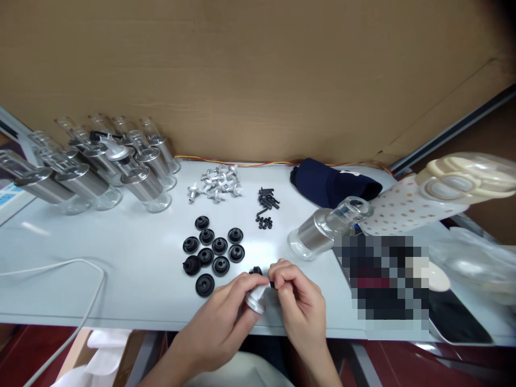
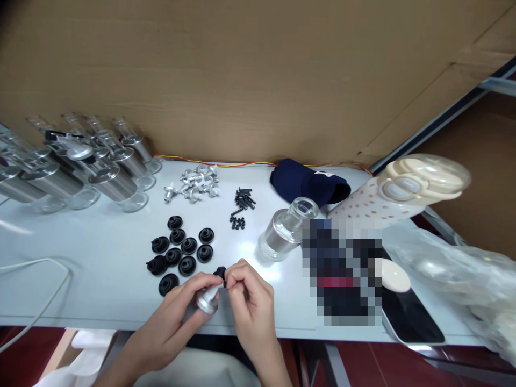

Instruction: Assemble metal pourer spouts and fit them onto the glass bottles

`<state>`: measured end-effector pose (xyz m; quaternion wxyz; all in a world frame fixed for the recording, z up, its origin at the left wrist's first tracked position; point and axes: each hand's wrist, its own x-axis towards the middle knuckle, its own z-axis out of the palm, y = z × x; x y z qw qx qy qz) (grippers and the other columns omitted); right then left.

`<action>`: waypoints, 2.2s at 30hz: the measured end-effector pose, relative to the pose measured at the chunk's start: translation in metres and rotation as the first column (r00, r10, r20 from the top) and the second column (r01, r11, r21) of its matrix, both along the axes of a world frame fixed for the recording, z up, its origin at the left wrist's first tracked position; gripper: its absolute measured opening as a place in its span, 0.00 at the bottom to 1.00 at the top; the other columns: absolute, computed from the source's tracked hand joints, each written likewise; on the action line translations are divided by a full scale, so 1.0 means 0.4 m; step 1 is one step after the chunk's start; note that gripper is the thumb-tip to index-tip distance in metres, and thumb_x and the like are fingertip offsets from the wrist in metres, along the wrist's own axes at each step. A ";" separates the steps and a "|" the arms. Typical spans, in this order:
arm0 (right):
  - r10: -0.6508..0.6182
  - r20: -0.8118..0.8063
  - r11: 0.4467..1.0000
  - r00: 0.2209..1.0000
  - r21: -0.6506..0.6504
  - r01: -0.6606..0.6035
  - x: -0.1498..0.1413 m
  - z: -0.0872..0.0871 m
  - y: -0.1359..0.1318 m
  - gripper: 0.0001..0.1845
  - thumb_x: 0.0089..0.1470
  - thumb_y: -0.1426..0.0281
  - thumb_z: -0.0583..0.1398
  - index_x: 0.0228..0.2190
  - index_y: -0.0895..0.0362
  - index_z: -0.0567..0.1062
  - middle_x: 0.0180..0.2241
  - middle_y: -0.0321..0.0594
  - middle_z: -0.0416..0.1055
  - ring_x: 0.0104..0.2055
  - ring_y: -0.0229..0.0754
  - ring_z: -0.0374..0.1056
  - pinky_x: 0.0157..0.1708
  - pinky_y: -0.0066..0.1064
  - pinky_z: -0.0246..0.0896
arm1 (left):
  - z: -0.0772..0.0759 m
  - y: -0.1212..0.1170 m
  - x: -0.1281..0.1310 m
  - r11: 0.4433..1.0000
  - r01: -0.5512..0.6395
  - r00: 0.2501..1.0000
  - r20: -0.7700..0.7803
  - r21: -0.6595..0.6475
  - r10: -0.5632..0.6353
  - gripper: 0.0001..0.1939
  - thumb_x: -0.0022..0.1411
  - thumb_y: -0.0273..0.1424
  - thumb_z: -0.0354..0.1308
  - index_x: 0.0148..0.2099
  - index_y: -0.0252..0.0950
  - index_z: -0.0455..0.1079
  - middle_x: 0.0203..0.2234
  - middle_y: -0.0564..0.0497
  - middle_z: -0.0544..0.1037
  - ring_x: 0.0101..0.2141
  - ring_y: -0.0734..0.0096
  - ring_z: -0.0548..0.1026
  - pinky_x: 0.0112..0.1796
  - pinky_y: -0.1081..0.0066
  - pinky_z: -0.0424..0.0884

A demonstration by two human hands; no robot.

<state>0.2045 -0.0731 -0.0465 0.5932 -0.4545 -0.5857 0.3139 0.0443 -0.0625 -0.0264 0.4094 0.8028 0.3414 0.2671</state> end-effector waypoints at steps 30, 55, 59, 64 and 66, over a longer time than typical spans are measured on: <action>-0.050 0.034 0.997 0.998 -0.064 0.052 -0.006 -0.009 -0.010 0.16 0.54 0.72 0.64 0.45 0.48 0.71 0.40 0.38 0.74 0.42 0.42 0.71 0.42 0.32 0.69 | -0.062 -0.003 0.018 0.956 -0.285 0.882 0.373 -0.066 0.289 0.11 0.67 0.23 0.49 0.49 0.42 0.60 0.44 0.48 0.68 0.46 0.72 0.71 0.43 0.74 0.71; -0.111 0.047 0.989 0.993 -0.089 0.115 -0.009 -0.005 -0.006 0.20 0.48 0.75 0.67 0.44 0.52 0.73 0.32 0.36 0.77 0.35 0.40 0.74 0.40 0.31 0.72 | -0.033 0.003 0.024 0.928 -0.366 0.909 0.243 0.071 0.340 0.08 0.62 0.27 0.58 0.45 0.38 0.71 0.40 0.47 0.78 0.29 0.73 0.77 0.34 0.75 0.77; -0.090 0.026 0.991 0.996 -0.101 0.092 -0.003 -0.005 -0.005 0.19 0.49 0.75 0.66 0.43 0.52 0.73 0.31 0.35 0.76 0.34 0.39 0.74 0.38 0.28 0.72 | -0.032 0.002 0.021 0.940 -0.334 0.921 0.236 0.065 0.311 0.09 0.63 0.29 0.58 0.46 0.38 0.70 0.40 0.48 0.78 0.29 0.74 0.77 0.34 0.76 0.76; -0.058 0.024 0.991 0.998 -0.120 0.060 0.003 -0.004 -0.007 0.18 0.50 0.75 0.65 0.43 0.52 0.74 0.31 0.36 0.76 0.34 0.40 0.73 0.36 0.29 0.71 | -0.023 0.004 0.023 0.947 -0.313 0.927 0.239 0.073 0.288 0.08 0.64 0.31 0.57 0.45 0.38 0.70 0.38 0.47 0.78 0.28 0.74 0.76 0.33 0.75 0.76; -0.051 0.018 0.991 0.999 -0.120 0.053 -0.001 -0.002 -0.007 0.18 0.50 0.75 0.65 0.43 0.52 0.73 0.31 0.35 0.75 0.34 0.39 0.73 0.37 0.29 0.71 | -0.025 0.004 0.025 0.947 -0.315 0.921 0.262 0.066 0.288 0.07 0.63 0.32 0.59 0.44 0.38 0.70 0.36 0.48 0.79 0.28 0.74 0.76 0.32 0.75 0.76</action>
